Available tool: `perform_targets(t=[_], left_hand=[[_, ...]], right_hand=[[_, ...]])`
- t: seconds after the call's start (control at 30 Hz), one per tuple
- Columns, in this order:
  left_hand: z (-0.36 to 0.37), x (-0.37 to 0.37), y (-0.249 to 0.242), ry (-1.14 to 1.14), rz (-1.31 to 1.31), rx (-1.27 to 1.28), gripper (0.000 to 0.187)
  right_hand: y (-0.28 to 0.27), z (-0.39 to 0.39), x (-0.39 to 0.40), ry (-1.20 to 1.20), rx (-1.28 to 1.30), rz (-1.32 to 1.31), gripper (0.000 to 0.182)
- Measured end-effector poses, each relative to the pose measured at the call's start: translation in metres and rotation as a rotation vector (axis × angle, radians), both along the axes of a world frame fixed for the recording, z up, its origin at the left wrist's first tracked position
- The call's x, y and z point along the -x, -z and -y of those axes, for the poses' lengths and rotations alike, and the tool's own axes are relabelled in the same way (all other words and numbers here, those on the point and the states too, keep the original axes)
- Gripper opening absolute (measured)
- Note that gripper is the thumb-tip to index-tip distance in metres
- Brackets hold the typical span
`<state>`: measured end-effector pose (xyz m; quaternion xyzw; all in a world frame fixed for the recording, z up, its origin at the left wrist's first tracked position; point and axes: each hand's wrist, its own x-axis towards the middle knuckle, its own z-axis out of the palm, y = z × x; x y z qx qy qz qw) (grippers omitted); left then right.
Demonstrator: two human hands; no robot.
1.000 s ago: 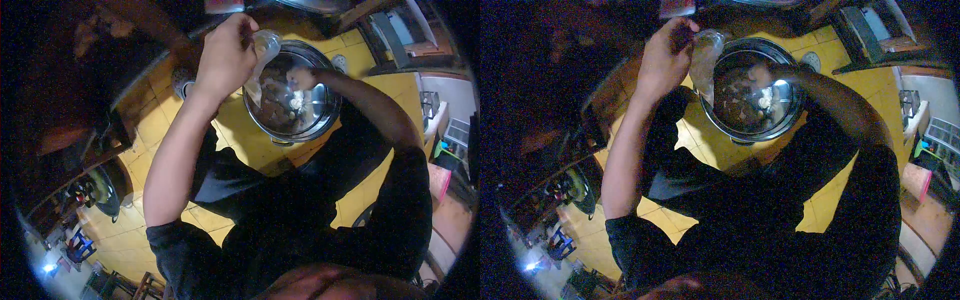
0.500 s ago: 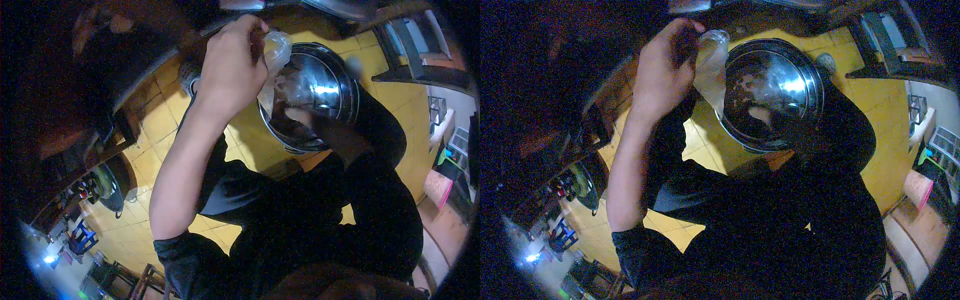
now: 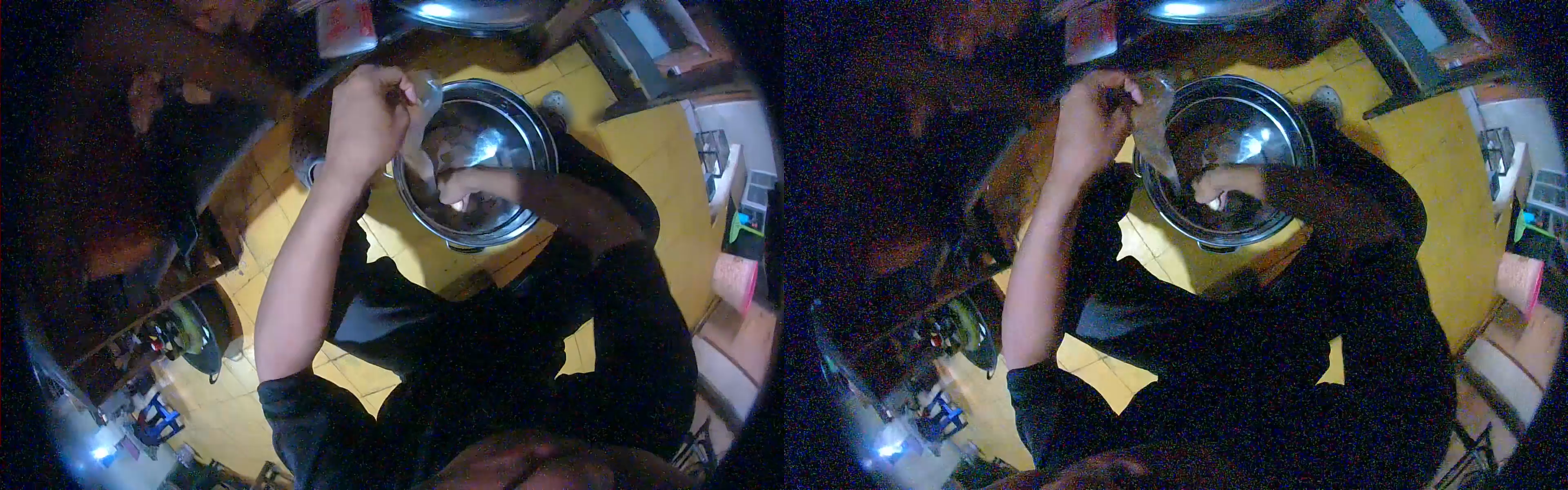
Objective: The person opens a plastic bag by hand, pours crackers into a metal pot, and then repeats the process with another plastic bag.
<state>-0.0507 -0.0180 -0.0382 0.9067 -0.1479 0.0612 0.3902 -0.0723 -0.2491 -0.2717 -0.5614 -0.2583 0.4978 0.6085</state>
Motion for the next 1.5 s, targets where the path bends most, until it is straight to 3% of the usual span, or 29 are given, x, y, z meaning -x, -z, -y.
perform_targets(t=[0.07,0.1,0.2,0.27,0.33,0.4,0.43,0.47,0.53,0.67,0.8,0.87,0.93,1.07,1.13,1.17,1.23,1.5], left_hand=[[0.005,-0.004,0.004,-0.021,-0.046,0.036,0.013],[0.008,-0.005,0.000,-0.047,-0.042,-0.013,0.016],[0.012,-0.011,0.002,-0.054,-0.013,-0.080,0.021],[0.015,-0.009,0.000,-0.075,-0.047,-0.037,0.021],[0.013,-0.016,0.012,-0.019,0.012,-0.086,0.024],[0.025,-0.014,0.011,-0.006,-0.229,0.075,0.027],[0.030,-0.014,0.010,0.099,-0.197,0.151,0.034],[0.036,-0.011,0.009,0.109,-0.191,0.140,0.034],[0.051,-0.004,0.002,0.129,-0.418,0.474,0.040],[0.065,-0.001,0.003,0.191,-0.290,0.360,0.057],[0.071,0.009,-0.009,0.212,-0.383,0.454,0.065],[0.071,0.005,-0.008,0.211,-0.383,0.362,0.069],[0.069,0.003,-0.002,0.178,-0.090,0.181,0.059],[0.072,0.006,-0.009,0.285,-0.074,0.034,0.053],[0.072,0.007,-0.010,0.274,-0.077,-0.055,0.035],[0.071,0.006,-0.009,0.270,-0.072,-0.057,0.035],[0.067,0.002,-0.003,0.173,-0.332,0.303,0.023],[0.064,0.001,0.005,-0.043,-0.458,0.461,0.021]], right_hand=[[0.016,-0.005,-0.017,-0.079,0.060,-0.166,0.028],[-0.063,-0.042,-0.030,-0.425,0.650,0.263,0.024],[-0.163,-0.028,-0.039,-0.268,0.641,0.341,0.021],[-0.192,-0.010,-0.050,-0.295,0.554,0.336,0.031],[-0.228,0.007,-0.049,-0.038,0.320,0.076,0.033],[-0.249,0.020,-0.051,0.033,0.237,0.061,0.035],[-0.254,0.025,-0.052,0.100,0.158,0.041,0.037],[-0.256,0.027,-0.053,0.111,0.148,0.047,0.037],[-0.256,0.028,-0.057,0.260,0.057,0.014,0.040],[-0.244,0.035,-0.071,0.301,0.127,-0.018,0.038],[-0.247,0.036,-0.069,0.272,0.180,0.093,0.037],[-0.244,0.035,-0.069,0.297,0.176,0.105,0.034],[-0.245,0.034,-0.065,0.414,0.333,0.147,0.029],[-0.232,0.030,-0.065,0.402,0.337,0.196,0.025],[-0.231,0.028,-0.064,0.327,0.355,0.187,0.024],[-0.230,0.027,-0.065,0.290,0.383,0.248,0.025],[-0.226,0.025,-0.066,0.307,0.337,0.236,0.024],[-0.228,0.023,-0.066,0.414,0.222,0.159,0.035]])
